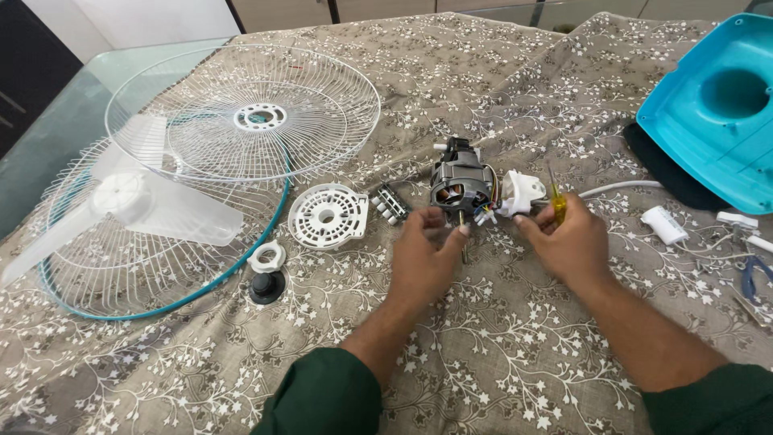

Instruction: The person disassembles an electric fan on a table. They use a screwdriver to unscrew and remove the speed-control switch panel from the blue fan housing, detach the capacitor and wiring, then unscrew and separate the motor housing to expose the motor windings and shaft.

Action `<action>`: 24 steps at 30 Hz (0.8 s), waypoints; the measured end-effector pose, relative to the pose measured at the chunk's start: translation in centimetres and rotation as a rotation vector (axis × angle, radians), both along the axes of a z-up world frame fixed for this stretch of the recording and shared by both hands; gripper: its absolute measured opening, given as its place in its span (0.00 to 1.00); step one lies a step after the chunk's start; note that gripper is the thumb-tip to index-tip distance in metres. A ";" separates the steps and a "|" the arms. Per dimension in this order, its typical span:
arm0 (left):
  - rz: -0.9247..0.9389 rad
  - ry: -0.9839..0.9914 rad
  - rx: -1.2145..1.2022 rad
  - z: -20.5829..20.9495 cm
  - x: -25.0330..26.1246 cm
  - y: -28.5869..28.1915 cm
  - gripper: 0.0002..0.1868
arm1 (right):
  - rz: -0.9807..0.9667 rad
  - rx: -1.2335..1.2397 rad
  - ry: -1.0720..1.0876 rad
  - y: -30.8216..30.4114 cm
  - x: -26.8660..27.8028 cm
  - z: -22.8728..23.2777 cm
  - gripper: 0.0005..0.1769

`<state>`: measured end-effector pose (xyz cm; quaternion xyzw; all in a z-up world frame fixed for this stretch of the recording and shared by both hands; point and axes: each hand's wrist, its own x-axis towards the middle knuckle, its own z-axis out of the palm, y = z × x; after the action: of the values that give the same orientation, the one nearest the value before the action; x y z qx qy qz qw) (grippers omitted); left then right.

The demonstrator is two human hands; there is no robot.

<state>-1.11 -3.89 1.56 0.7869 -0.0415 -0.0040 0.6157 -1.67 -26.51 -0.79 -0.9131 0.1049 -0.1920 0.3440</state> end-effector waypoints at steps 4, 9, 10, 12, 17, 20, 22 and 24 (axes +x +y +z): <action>0.034 -0.190 0.217 0.4 2.5 0.3 0.37 | 0.045 -0.050 -0.042 0.2 -0.1 -0.2 0.15; -0.117 -0.483 0.479 2.1 6.6 0.4 0.56 | -0.028 -0.041 -0.062 0.5 0.1 -0.2 0.13; -0.170 -0.414 0.509 2.5 7.3 0.1 0.58 | -0.039 -0.041 -0.065 0.5 0.2 -0.2 0.13; -0.276 -0.275 0.570 3.3 8.3 -0.4 0.63 | -0.056 -0.050 -0.058 0.5 0.2 -0.1 0.14; -0.231 -0.150 0.641 5.0 8.7 -1.7 0.63 | -0.017 -0.015 0.017 0.5 0.1 0.6 0.13; -0.195 -0.039 0.740 5.6 8.6 -2.1 0.64 | -0.004 0.019 0.114 0.5 0.0 1.0 0.13; -0.178 -0.034 0.746 5.8 8.5 -2.4 0.64 | 0.000 0.025 0.110 0.6 0.0 1.1 0.13; -0.154 -0.084 0.686 5.9 8.1 -2.3 0.63 | -0.010 0.023 0.113 0.6 -0.1 1.3 0.14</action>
<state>6.94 -6.16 7.43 0.9419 -0.1223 -0.0319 0.3111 -1.77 -25.92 0.49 -0.9179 0.1309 -0.1409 0.3471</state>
